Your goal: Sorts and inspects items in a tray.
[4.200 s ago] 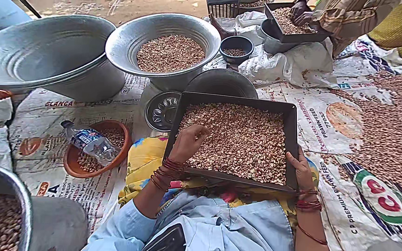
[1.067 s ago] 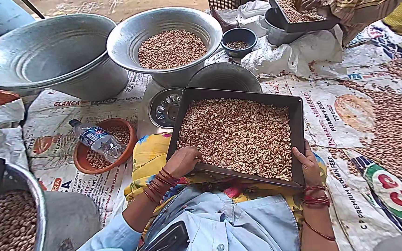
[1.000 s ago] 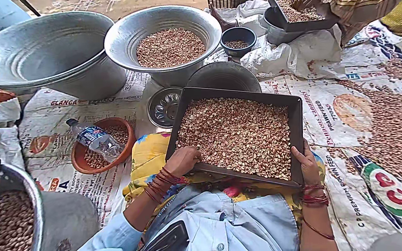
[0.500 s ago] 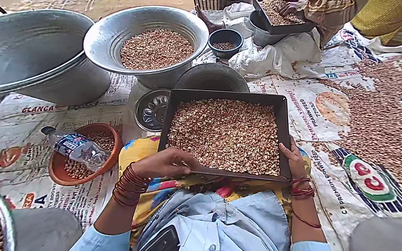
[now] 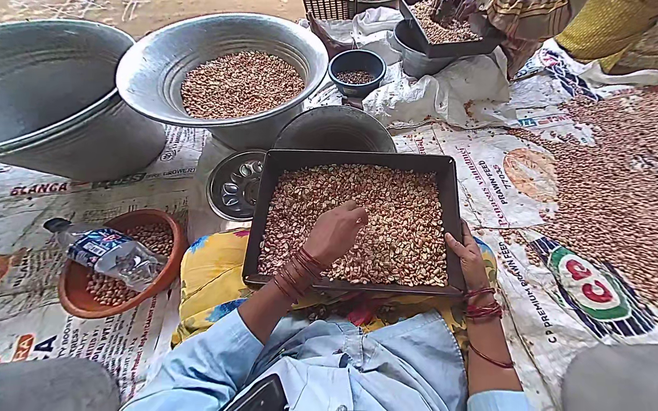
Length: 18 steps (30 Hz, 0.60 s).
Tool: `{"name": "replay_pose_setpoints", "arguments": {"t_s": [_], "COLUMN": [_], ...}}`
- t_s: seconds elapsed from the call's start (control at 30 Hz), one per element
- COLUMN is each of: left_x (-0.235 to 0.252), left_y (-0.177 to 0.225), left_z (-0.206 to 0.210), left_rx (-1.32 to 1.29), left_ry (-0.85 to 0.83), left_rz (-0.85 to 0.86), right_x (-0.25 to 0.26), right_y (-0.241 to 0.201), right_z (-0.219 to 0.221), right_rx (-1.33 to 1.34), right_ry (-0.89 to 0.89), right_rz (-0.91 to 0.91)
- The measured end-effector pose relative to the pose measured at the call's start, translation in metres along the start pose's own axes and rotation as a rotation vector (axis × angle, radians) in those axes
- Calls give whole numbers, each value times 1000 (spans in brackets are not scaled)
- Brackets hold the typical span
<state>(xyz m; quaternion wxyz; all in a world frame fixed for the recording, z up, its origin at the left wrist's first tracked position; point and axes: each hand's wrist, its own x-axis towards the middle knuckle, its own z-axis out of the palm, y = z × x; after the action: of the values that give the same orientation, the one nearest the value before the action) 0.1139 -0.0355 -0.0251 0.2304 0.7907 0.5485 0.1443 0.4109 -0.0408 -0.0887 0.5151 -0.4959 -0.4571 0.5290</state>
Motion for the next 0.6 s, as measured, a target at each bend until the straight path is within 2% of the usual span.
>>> {"name": "replay_pose_setpoints", "arguments": {"t_s": [0.03, 0.1, 0.27, 0.33, 0.43, 0.5, 0.57, 0.6], "left_x": [6, 18, 39, 36, 21, -5, -35, -50], "left_y": [4, 10, 10, 0, -30, -52, -73, -79], "left_z": [4, 11, 29, 24, -4, -34, -59, -68], "left_rx": [-5, -2, -23, -167, -497, -709, -878, -906], "left_ry": [66, 95, -62, 12, 83, -41, -328, -401], "left_rz": [45, 80, 30, 34, -79, -46, 128, 157], "right_x": [1, 2, 0, 0, 1, 2, 1, 1], "right_y": [0, -1, 0, -1, 2, 1, 0, 0], "right_z": [0, -1, -1, -1, -1, -1, 0, 0], "right_rx": [-7, -2, 5, 3, -13, -24, -25, -24], "right_ry": [-2, -2, 4, 5, -4, -3, -2, -1], "right_rz": [0, 2, -1, -4, -20, -25, -31, -30]}}
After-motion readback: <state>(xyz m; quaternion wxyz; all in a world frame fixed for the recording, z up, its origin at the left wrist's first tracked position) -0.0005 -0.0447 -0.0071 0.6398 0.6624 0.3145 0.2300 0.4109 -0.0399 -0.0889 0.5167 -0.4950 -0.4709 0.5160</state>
